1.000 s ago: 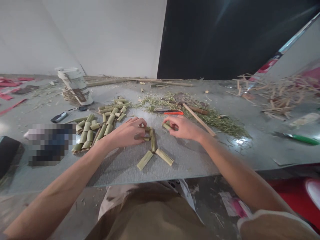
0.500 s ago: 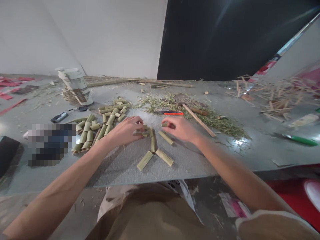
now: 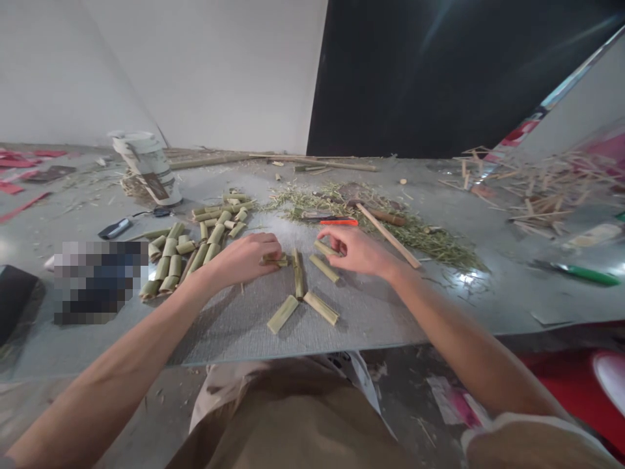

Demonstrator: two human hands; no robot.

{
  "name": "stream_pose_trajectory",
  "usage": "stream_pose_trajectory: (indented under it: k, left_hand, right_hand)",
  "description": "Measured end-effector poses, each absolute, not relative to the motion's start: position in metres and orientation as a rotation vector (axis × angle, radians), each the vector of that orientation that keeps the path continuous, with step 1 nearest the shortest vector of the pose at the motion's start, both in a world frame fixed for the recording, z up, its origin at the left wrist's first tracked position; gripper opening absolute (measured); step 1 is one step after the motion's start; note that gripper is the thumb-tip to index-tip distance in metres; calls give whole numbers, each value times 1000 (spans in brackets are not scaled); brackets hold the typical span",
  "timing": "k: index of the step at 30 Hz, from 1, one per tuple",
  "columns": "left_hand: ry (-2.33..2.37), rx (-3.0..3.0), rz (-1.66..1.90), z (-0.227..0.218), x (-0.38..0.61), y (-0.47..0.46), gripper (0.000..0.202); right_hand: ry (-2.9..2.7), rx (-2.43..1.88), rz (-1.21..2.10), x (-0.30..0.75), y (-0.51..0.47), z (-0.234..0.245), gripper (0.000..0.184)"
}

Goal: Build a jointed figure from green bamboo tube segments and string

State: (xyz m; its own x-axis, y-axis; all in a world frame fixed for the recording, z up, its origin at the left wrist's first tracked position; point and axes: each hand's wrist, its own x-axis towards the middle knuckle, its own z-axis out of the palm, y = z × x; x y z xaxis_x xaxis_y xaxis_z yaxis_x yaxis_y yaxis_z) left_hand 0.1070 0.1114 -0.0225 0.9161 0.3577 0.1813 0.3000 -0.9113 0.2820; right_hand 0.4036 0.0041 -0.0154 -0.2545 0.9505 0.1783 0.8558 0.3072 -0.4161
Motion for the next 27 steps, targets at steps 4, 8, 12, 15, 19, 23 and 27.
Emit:
stream_pose_trajectory:
  k: [4,8,12,15,19,23,27]
  left_hand:
    - [540,2833,300,-20,108,108,3]
    - [634,2851,299,-20,107,107,5]
    - [767,2870,308,-23,103,111,12]
    - [924,2847,351,-28,99,118,21]
    - [1021,2809,383,-34,94,127,31]
    - [975,2788,378,-34,92,130,32]
    - [959,2773,385,-33,92,131,32]
  right_hand:
    - [-2358,-1577,305,387,-5,-7,29]
    - [-2417,-1615,257,378,-9,-6,25]
    - [-2468,-1593,151,376,-11,-7,25]
    - [-2476,-1622,57,377,-9,-9,32]
    - [-2481,-1724,28,381,-1,-14,15]
    - [-2459,-1754,35,385,19,-11,12]
    - [-2452,-1689,1,374,55,-2,17]
